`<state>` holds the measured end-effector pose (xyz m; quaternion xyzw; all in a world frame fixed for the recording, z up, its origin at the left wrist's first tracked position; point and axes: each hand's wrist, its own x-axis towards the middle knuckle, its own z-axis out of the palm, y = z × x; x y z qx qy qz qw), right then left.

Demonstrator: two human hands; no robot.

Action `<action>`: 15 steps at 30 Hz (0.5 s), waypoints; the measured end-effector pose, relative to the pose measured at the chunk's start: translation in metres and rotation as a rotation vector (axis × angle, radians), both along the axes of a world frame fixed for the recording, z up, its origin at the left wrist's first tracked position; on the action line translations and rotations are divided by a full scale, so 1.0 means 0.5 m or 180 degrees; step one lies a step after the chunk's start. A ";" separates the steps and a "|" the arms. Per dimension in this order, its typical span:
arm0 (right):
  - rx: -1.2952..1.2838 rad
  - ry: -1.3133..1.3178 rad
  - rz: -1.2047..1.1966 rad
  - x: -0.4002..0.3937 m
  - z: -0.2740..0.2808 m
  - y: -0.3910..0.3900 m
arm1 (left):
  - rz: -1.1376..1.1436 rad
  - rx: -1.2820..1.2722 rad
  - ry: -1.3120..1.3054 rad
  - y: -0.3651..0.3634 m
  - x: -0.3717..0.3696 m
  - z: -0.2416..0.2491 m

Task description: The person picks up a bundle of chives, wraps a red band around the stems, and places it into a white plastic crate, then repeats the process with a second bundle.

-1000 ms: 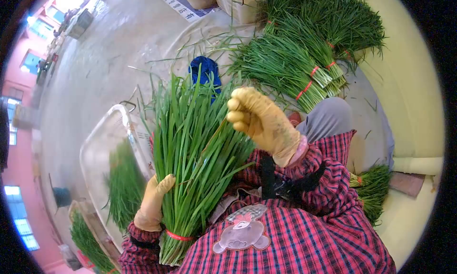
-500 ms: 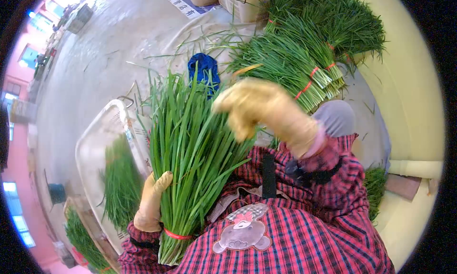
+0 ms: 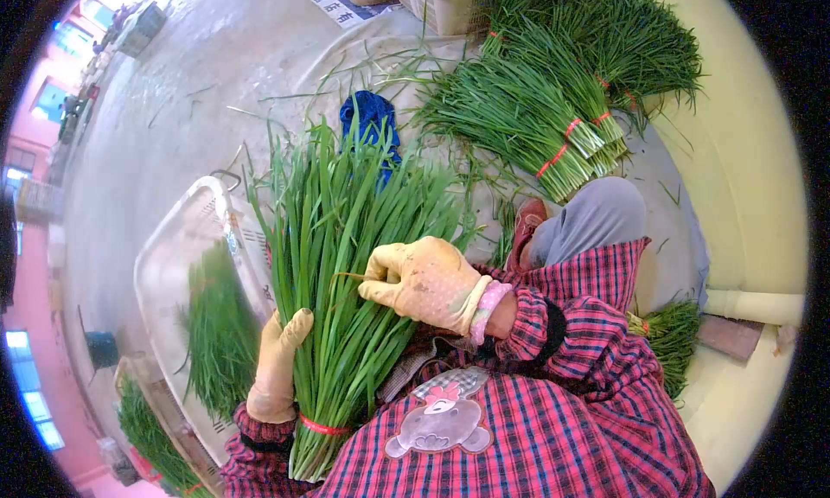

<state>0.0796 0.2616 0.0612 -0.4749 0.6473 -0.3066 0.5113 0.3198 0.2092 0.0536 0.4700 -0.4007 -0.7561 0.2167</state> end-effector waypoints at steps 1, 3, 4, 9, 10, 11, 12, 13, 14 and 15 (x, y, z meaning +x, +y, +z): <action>-0.0235 0.0135 -0.0015 -0.006 -0.008 0.001 | 0.0022 -0.0009 0.0010 0.000 -0.001 0.000; -0.0414 0.0126 -0.0377 -0.032 -0.026 -0.004 | 0.0046 -0.0018 0.0023 -0.001 0.000 -0.004; 0.0033 -0.0282 -0.0656 -0.049 -0.006 -0.011 | 0.0027 -0.0082 -0.0024 -0.002 0.004 -0.010; -0.0204 -0.0551 -0.1389 -0.156 0.006 -0.030 | 0.0095 -0.0050 -0.0046 -0.003 0.008 -0.012; -0.0280 -0.0553 -0.1499 -0.172 0.007 -0.031 | 0.0104 -0.0068 -0.0030 -0.002 0.009 -0.014; -0.0289 -0.0688 -0.1614 -0.187 0.001 -0.030 | 0.0114 -0.0088 -0.0014 -0.002 0.009 -0.015; -0.0300 -0.0742 -0.1680 -0.195 0.006 -0.029 | 0.0114 -0.0090 -0.0006 -0.002 0.010 -0.017; -0.0314 -0.0792 -0.1755 -0.204 0.012 -0.026 | 0.0159 -0.0052 -0.0074 -0.002 0.012 -0.019; -0.0324 -0.0773 -0.1771 -0.217 0.008 -0.024 | 0.0196 -0.0012 -0.0132 -0.002 0.013 -0.021; -0.0406 -0.0892 -0.1977 -0.231 -0.001 -0.022 | 0.0169 -0.0012 -0.0108 -0.003 0.014 -0.018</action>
